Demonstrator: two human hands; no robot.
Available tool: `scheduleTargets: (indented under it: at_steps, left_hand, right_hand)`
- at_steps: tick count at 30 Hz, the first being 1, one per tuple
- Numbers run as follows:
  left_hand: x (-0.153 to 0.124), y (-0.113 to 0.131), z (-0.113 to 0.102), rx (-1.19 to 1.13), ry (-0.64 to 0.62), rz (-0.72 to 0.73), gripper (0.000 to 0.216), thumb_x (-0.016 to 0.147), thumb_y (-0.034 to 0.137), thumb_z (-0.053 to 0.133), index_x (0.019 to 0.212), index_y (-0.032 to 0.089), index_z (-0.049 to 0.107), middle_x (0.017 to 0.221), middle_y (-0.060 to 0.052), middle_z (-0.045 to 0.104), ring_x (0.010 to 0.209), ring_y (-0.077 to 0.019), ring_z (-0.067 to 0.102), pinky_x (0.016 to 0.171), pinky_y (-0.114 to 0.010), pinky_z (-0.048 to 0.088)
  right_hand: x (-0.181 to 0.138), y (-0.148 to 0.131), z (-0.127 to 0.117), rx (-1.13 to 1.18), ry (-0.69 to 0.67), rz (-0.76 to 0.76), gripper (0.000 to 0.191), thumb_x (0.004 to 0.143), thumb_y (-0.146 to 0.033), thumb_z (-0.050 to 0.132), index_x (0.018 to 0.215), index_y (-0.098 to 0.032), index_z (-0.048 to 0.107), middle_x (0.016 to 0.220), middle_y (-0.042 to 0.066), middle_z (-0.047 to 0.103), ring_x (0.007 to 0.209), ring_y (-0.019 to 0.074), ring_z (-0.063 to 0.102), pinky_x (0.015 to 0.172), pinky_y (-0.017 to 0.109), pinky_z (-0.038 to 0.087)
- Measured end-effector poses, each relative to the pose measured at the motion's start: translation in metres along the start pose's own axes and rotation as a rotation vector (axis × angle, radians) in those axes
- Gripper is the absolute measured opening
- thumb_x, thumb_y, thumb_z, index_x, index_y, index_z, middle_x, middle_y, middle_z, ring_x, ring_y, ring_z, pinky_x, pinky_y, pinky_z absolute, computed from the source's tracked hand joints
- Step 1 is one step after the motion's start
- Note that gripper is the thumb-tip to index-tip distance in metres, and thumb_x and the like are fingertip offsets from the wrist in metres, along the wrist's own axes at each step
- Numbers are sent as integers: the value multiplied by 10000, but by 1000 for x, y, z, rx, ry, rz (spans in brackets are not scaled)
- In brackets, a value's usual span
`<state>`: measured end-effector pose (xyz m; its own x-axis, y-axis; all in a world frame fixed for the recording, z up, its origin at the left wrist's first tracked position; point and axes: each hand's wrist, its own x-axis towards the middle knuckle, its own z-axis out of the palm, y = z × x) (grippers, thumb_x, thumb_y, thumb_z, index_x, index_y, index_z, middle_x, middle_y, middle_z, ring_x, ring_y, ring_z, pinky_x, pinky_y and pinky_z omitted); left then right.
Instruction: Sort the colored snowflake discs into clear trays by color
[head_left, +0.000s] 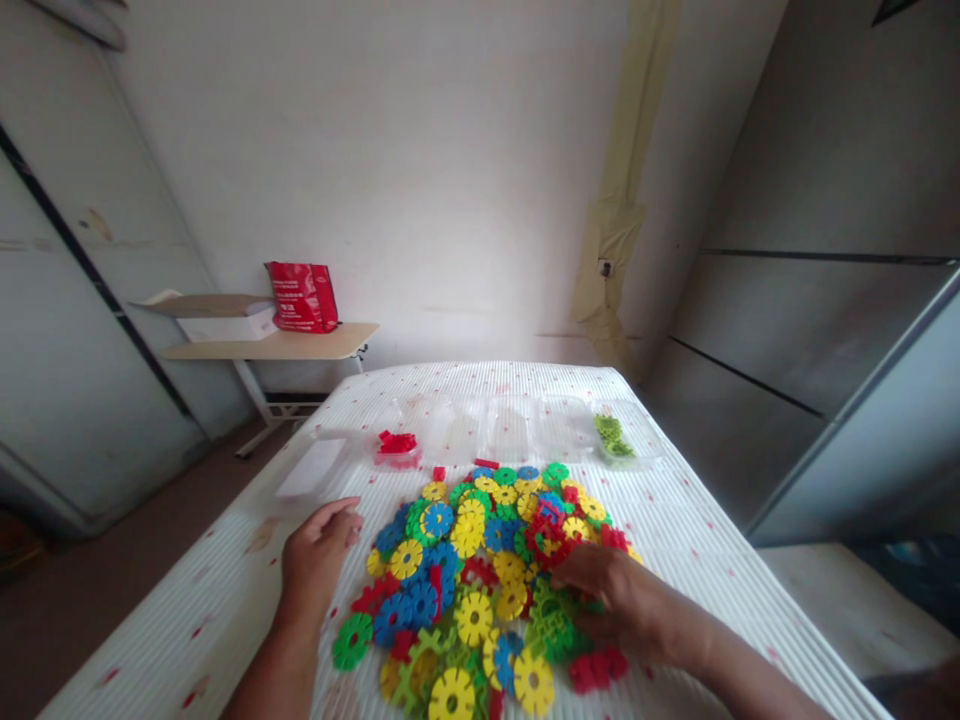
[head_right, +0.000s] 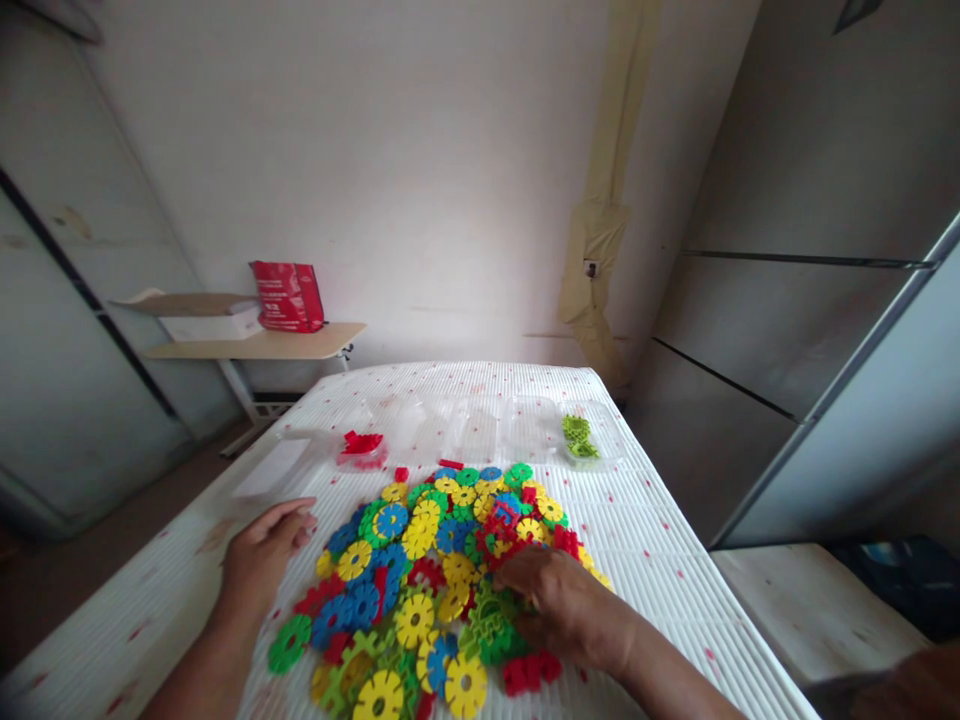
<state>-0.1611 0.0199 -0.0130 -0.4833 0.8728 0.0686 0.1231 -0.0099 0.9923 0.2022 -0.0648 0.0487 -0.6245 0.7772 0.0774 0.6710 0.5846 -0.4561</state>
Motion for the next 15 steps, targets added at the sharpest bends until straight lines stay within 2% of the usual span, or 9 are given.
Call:
scheduleTargets:
  at_steps: [2,4,7,9,10,12,15]
  left_hand:
    - [-1,2,0,-2,5,-10,415,584,387,596,898,119,647,562,4,599,505,-117,508,480,-221,412]
    - [-1,2,1,0,9,-14,416,580,387,593,892,117,648,554,3,595,501,-121,509,477,-226,415]
    - [0,2,2,3,8,-17,418,578,392,597,892,121,649,568,-3,608,500,-122,511,469,-227,414]
    - [1,2,2,0,5,-19,416,575,391,598,893,127,650,571,0,612,502,-122,513,468,-225,415]
    - [1,2,1,-1,6,-20,414,574,389,597,891,129,651,568,3,611,502,-122,514,467,-224,415]
    - [2,1,1,1,10,-27,408,573,386,594,887,132,652,562,7,610,498,-122,513,465,-224,416]
    - [2,-1,0,12,6,-15,401,582,383,593,890,133,655,565,5,615,500,-124,517,474,-228,423]
  right_hand:
    - [1,-3,-2,14,14,10,330,641,-47,580,945,-172,615,869,41,636,756,155,563,673,235,436]
    - [0,-1,-10,-2,68,21,277,717,-98,552,974,-176,619,861,48,644,750,153,574,665,236,448]
    - [-4,20,-38,-114,281,67,232,835,-209,464,1004,-180,620,872,73,654,744,160,590,658,257,464]
    - [-8,43,-65,-243,437,131,259,834,-229,453,1034,-176,609,915,88,660,746,165,600,659,264,466]
    - [-9,56,-79,-328,485,205,266,814,-224,468,1032,-170,611,890,84,665,736,168,605,658,262,463]
    - [-9,80,-104,-483,478,423,282,768,-192,503,1024,-167,617,865,74,677,736,173,617,660,252,449]
    - [0,104,-126,-646,347,753,280,750,-169,507,1005,-188,622,932,69,686,789,187,634,625,234,421]
